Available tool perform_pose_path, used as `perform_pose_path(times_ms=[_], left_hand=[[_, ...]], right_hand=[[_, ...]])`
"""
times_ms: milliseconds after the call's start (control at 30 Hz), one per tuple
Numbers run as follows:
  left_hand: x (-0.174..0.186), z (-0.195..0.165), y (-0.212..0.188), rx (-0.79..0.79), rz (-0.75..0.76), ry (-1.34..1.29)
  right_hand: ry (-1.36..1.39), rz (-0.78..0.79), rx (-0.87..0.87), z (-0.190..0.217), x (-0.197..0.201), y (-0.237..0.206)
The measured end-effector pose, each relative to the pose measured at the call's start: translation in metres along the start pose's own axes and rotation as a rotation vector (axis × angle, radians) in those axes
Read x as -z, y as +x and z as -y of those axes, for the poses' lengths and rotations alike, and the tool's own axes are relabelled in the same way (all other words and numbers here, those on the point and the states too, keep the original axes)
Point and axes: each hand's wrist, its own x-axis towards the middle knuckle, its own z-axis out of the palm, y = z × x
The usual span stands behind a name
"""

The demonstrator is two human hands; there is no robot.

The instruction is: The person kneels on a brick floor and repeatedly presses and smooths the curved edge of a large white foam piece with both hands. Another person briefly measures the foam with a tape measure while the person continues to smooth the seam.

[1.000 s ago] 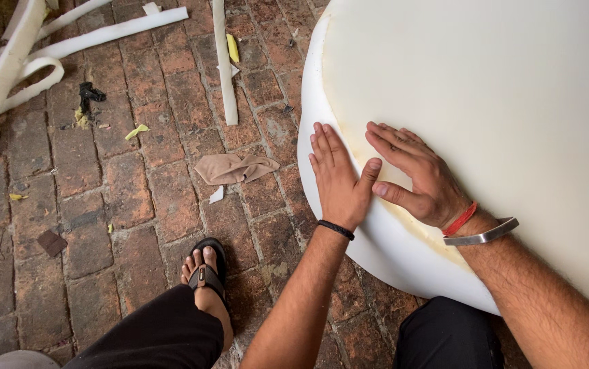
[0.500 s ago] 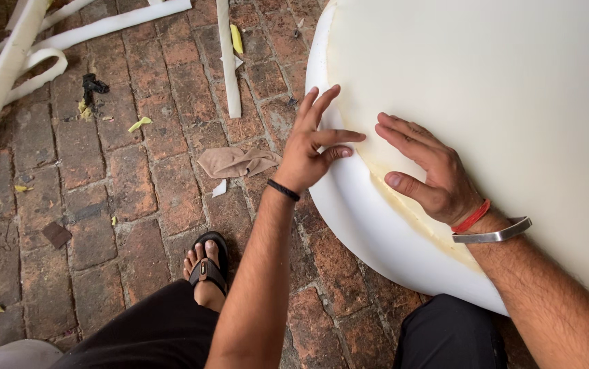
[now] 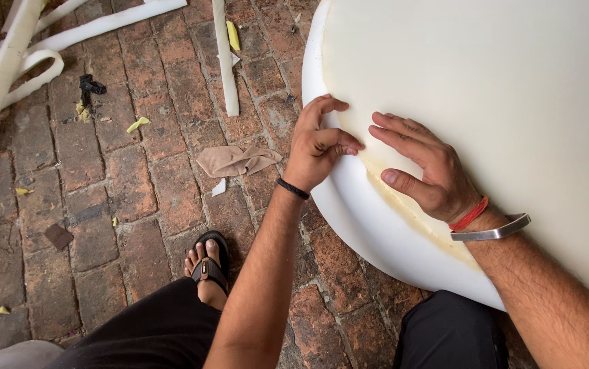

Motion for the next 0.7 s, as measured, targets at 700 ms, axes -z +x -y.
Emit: perform_pose_path(times_ms=[700], left_hand=[[-0.079,-0.064,-0.058,0.339,-0.583,-0.664]], right_hand=[[-0.126,0.054,0.034,0.002,0.002,0.001]])
